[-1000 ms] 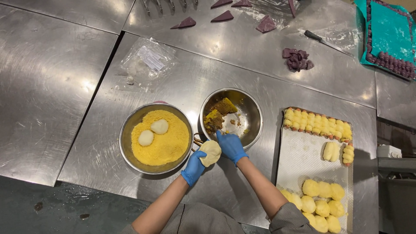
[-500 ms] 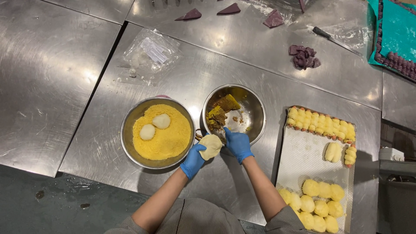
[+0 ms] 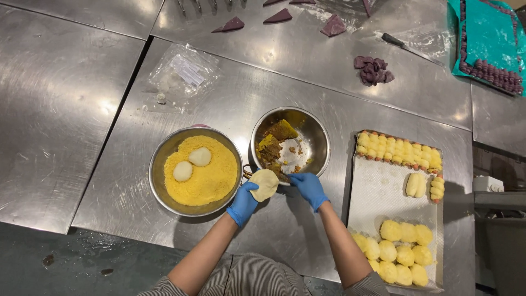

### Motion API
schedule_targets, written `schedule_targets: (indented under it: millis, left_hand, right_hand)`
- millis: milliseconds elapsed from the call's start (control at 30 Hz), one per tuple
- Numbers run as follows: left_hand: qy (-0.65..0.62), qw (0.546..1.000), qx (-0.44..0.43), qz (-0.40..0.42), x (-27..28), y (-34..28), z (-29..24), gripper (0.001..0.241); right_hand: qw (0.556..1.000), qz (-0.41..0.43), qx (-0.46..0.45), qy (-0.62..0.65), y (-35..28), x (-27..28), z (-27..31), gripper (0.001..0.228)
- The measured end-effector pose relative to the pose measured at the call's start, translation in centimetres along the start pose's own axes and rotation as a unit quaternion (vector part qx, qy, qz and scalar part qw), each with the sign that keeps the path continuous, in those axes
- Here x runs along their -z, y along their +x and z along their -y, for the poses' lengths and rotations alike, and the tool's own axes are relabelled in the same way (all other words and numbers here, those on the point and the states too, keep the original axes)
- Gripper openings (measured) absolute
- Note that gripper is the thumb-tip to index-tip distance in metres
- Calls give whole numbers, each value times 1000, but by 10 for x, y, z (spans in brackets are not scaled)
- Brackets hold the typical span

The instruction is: Preparing filled buns by flattening dough, adding filling with a spoon, and sealing the edges.

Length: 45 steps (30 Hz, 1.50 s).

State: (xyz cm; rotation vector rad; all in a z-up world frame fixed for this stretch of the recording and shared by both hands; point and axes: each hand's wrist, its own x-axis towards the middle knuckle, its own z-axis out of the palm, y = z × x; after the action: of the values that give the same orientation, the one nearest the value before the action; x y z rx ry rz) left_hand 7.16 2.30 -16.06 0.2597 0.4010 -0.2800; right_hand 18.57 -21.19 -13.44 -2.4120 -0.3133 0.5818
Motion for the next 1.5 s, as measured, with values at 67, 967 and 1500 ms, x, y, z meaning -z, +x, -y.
schedule_targets:
  millis: [67,967,1500]
  left_hand:
    - [-6,1000,6,-9,6,-7,0,71]
    - [17,999,15,-48,8,-8,-21,67]
    - [-86,995,-54,-7,-90,39,-38,66]
  right_hand:
    - [995,14,-47,88,0,-3,-26,28]
    - [965,28,-127,230,4,2,0,29]
    - [921,-310,189,-140,-85,16,133,43]
